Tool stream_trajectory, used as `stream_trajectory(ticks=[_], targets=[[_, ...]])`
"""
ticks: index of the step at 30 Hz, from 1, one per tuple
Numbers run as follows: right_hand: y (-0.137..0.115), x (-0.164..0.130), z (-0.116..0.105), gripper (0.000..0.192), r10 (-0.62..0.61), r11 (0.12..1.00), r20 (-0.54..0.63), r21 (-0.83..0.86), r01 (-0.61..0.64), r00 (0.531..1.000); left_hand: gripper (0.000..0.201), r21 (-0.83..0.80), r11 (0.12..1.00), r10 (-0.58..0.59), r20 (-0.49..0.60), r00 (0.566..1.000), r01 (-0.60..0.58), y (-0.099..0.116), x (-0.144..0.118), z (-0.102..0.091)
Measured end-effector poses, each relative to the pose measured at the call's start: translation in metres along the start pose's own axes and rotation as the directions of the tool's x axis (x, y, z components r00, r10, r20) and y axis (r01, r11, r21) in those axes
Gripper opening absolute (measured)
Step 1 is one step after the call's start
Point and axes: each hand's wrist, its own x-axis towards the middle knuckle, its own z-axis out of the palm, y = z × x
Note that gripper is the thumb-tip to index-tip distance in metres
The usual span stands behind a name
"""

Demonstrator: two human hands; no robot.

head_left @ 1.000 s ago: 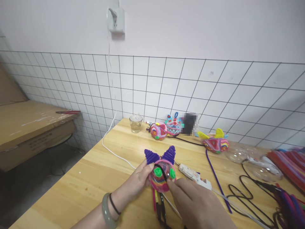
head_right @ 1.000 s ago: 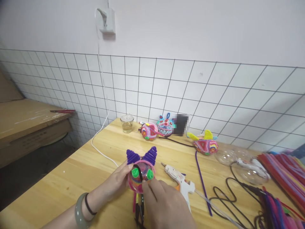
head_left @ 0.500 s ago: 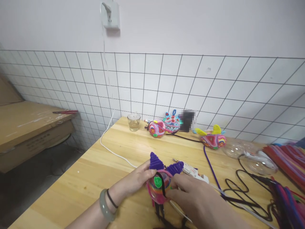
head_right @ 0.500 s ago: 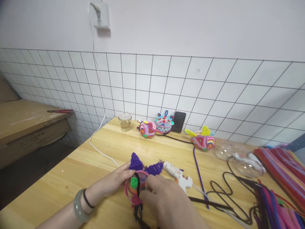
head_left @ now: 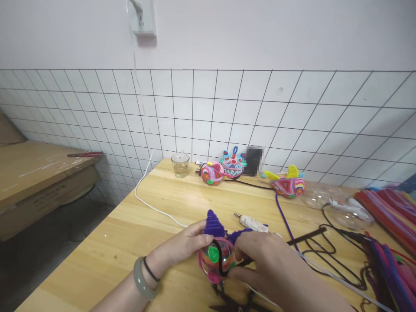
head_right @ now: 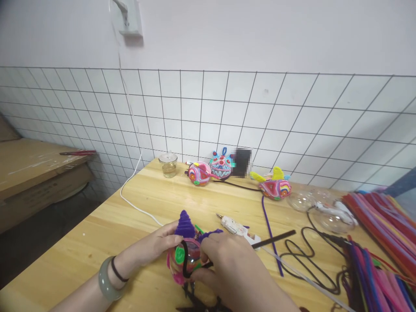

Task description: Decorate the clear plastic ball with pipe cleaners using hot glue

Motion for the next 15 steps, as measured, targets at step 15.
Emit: stream_trajectory(ticks=[15], targets=[[0.0009,0.0003,0.0020,0.025,-0.157,0.963,0.064,0.231,0.138,0.986,0.038,0.155,0.987,-0.045,-0.041,0.998,0.051,-0.0031,0.0014,0.0014]])
